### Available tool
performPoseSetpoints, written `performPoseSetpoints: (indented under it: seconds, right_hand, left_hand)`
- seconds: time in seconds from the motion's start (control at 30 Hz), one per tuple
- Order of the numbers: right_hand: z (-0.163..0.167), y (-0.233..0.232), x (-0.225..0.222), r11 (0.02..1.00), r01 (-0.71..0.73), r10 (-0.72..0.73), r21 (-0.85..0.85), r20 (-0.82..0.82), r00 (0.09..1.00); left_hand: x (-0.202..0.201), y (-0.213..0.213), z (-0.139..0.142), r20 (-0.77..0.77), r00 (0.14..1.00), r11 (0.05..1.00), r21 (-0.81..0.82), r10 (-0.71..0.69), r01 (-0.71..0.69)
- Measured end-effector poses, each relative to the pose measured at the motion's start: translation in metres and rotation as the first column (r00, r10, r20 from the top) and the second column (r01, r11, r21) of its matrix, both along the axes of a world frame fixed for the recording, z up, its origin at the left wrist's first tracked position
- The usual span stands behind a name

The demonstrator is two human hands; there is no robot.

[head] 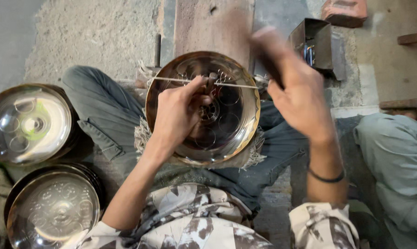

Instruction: The person sits on the floor and uses a chisel and wooden mallet to engrave a decorative pattern into a metal plate. They repeatedly strike the chisel to create indentations, adjusting the tool position as the design progresses.

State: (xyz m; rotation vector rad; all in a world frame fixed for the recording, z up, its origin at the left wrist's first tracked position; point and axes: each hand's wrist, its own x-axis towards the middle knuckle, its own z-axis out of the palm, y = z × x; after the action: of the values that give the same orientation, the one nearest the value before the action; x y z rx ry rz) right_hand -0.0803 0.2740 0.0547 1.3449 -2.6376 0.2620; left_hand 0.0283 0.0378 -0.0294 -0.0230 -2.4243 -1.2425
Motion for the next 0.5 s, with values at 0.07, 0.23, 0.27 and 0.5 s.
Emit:
performPoseSetpoints:
  seconds: [0.07, 0.23, 0.27, 0.5]
  right_hand:
    - [0.0, -0.007, -0.006, 0.998, -0.009, 0.01, 0.054, -0.031, 0.999]
    - [0.006, -0.026, -0.01, 0.944, -0.238, 0.24, -0.229, -0.02, 0.971]
    - [0.01, -0.029, -0.011, 0.973, -0.193, 0.192, -0.125, -0.023, 0.981]
    - [0.043, -0.039, -0.011, 0.975, -0.201, 0.212, 0.09, -0.127, 0.969]
  left_hand:
    - [0.002, 0.002, 0.0, -0.016, 1.0, 0.999, 0.048, 0.018, -0.017]
    - [0.009, 0.012, 0.001, -0.037, 0.991, 0.985, 0.117, 0.132, -0.127]
    - [0.009, 0.013, 0.001, -0.031, 0.988, 0.981, 0.122, 0.154, -0.149]
    - [0.015, 0.021, 0.003, -0.045, 0.971, 0.964, 0.138, 0.234, -0.226]
